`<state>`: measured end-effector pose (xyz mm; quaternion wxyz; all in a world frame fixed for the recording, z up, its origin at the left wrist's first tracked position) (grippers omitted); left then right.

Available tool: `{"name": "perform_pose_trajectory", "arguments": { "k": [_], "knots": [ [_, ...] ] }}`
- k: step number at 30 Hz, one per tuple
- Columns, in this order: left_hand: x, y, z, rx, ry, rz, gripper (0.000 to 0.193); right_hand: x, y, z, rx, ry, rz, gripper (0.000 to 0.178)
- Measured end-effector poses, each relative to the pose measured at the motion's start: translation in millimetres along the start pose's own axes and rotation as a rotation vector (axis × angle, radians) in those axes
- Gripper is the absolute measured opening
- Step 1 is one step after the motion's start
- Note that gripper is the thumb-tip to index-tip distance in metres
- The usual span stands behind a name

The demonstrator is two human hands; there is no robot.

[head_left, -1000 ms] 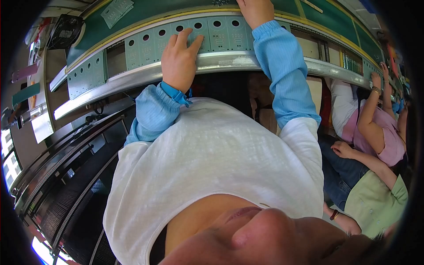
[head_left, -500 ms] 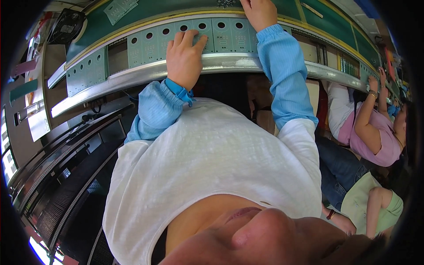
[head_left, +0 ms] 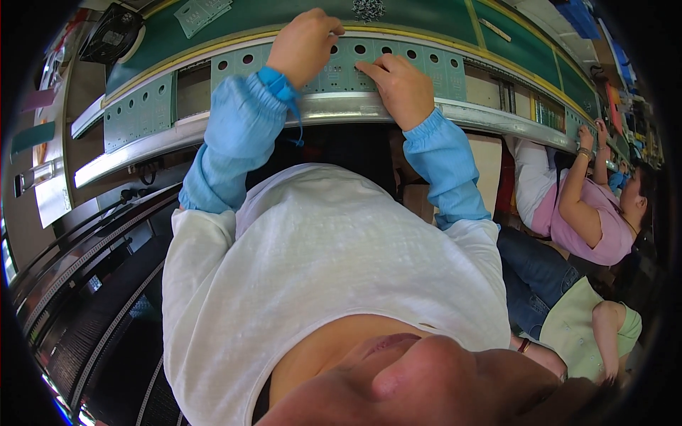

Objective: The person assembles electronic components by picking up small metal pins from a blue tote and inserting them into holes on a circuit board by hand.

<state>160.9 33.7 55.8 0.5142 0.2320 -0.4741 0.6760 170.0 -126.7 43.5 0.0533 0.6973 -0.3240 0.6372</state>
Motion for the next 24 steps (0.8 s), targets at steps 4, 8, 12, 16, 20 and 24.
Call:
{"name": "perform_pose_trajectory", "arguments": {
  "k": [4, 8, 12, 16, 20, 24],
  "knots": [
    [-29, -36, -24, 0.043, 0.000, 0.009, 0.013, 4, -1, -10, -0.013, 0.082, -0.002, 0.035],
    [-48, -56, -28, 0.189, -0.004, 0.031, 0.014, 0, -2, -13, -0.019, 0.132, 0.001, 0.041],
    [-39, -56, -22, 0.221, 0.001, 0.044, 0.013, -2, -7, 10, -0.106, -0.074, -0.074, 0.032],
    [-41, -53, -26, 0.152, 0.023, 0.084, 0.014, -4, -7, 37, -0.236, -0.314, 0.020, 0.014],
    [-37, -50, -23, 0.073, 0.132, 0.153, 0.012, -4, -10, 31, -0.238, -0.292, 0.083, 0.007],
    [-21, -49, -21, -0.035, 0.350, 0.302, 0.010, -5, -13, 18, -0.224, -0.287, 0.072, 0.009]
  ]
}}
Point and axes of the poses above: each hand's wrist, its own y-axis away from the middle knuckle, its own x-axis out of the back of the hand, z = x × y, the point moved 9 cm from there along -y, towards the middle knuckle
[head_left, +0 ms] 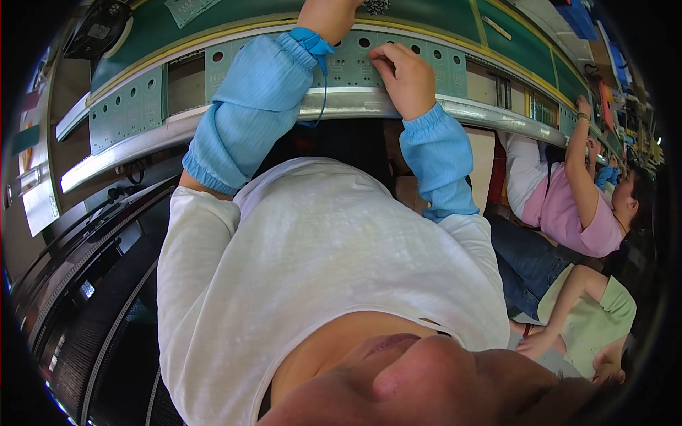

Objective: The person assembles electronic components by picking up small metal pins from a blue tote and inserting them into holes on a circuit board by hand.

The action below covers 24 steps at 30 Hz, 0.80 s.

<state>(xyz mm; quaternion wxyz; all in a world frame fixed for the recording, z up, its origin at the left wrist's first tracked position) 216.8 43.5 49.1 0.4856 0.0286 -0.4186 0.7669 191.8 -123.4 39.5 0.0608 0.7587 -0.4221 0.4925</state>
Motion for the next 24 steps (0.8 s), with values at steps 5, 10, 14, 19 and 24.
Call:
{"name": "perform_pose_trajectory", "arguments": {
  "k": [5, 10, 14, 19, 24],
  "knots": [
    [6, 0, -15, 0.040, 0.136, 0.034, 0.007, -6, -1, -3, -0.041, -0.056, -0.021, 0.015],
    [-14, 7, -50, 0.445, 0.368, -0.155, 0.011, -5, 0, -8, 0.014, -0.002, -0.004, 0.014],
    [-19, 10, -51, 0.559, 0.592, -0.178, 0.013, -7, 2, -10, 0.031, 0.093, -0.011, 0.013],
    [-25, 15, -57, 0.662, 0.751, -0.176, 0.011, -9, 4, -10, -0.036, 0.102, 0.000, 0.011],
    [-20, 13, -49, 0.675, 0.706, -0.172, 0.006, -5, 8, -1, -0.116, 0.055, 0.018, 0.008]
  ]
}}
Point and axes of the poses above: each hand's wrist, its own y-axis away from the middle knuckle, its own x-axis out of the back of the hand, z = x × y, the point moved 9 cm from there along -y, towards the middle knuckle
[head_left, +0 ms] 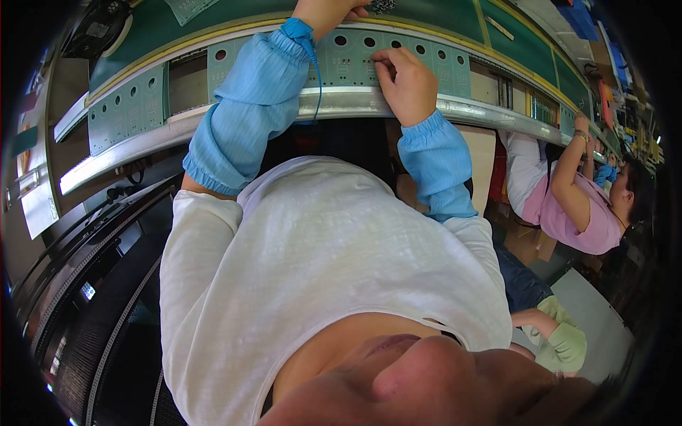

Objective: The person assembles electronic components by picking up small metal pins from a blue tote and inserting them into holes on a circuit board by hand.

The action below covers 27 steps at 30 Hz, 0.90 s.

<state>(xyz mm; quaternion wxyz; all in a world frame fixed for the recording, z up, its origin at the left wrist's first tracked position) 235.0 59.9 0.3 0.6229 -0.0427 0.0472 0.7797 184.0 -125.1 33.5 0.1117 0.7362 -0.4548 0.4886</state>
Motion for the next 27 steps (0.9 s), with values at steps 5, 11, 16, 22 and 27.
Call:
{"name": "perform_pose_trajectory", "arguments": {
  "k": [5, 11, 16, 22, 27],
  "knots": [
    [6, 1, 8, -0.075, -0.048, 0.032, 0.005, 6, -2, 7, 0.029, -0.097, 0.050, 0.010],
    [15, -1, 7, -0.069, -0.073, 0.080, 0.007, 4, -1, -5, 0.071, 0.000, 0.026, 0.007],
    [18, 1, 13, -0.046, -0.068, 0.097, 0.006, 3, -1, -12, 0.129, 0.126, 0.054, 0.007],
    [46, 25, 34, -0.088, -0.041, 0.171, 0.005, 9, 4, -4, 0.156, 0.042, 0.060, 0.014],
    [60, 59, 15, -0.039, -0.130, 0.176, 0.008, 16, 17, -5, 0.207, 0.026, 0.114, 0.021]
  ]
}}
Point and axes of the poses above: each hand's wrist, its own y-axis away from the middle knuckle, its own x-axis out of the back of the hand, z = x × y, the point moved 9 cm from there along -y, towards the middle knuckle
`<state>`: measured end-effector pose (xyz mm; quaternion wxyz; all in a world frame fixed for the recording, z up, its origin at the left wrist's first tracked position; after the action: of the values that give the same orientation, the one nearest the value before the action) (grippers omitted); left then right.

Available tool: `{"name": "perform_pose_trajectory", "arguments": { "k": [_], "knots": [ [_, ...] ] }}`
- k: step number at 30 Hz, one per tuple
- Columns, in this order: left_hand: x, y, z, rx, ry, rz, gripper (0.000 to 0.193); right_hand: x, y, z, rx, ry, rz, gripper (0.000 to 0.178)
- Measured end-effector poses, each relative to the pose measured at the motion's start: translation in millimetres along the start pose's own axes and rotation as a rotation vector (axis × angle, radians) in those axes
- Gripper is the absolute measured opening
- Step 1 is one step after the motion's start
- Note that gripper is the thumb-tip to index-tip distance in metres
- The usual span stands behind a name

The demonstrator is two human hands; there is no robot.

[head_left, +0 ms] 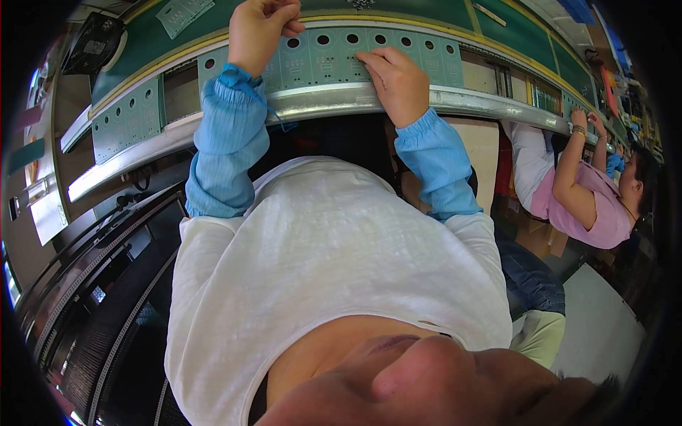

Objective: The person assembles electronic components by picking up small metal pins from a blue tote and inserting them into holes on a circuit board by hand.

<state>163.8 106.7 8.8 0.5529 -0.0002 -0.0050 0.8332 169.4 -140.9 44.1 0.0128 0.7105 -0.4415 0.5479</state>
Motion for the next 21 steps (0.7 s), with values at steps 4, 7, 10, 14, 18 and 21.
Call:
{"name": "perform_pose_trajectory", "arguments": {
  "k": [4, 7, 10, 14, 18, 21],
  "knots": [
    [-11, 33, 5, -0.051, -0.097, -0.056, 0.013, -3, 0, -11, 0.064, 0.153, -0.044, 0.028],
    [-19, 49, 5, 0.042, -0.140, 0.023, 0.013, -5, 0, -21, 0.078, 0.254, -0.081, 0.032],
    [-23, 59, 7, 0.027, -0.322, 0.087, 0.012, -6, -4, -24, 0.128, 0.324, -0.112, 0.030],
    [-22, 63, 8, -0.235, -0.523, 0.123, 0.009, -14, -7, -26, 0.182, 0.386, -0.175, 0.025],
    [-26, 71, 20, -0.272, -0.587, 0.126, 0.009, -8, -35, 8, 0.162, 0.144, -0.266, 0.018],
    [-23, 75, 16, -0.220, -0.605, 0.125, 0.011, -7, -81, 44, 0.098, 0.084, -0.133, 0.014]
  ]
}}
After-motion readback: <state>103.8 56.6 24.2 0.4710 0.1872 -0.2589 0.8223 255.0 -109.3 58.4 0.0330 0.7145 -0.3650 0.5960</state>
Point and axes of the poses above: each hand's wrist, its own y-axis away from the middle knuckle, its own x-axis out of the back of the hand, z = x × y, the point moved 9 cm from there along -y, towards the middle knuckle
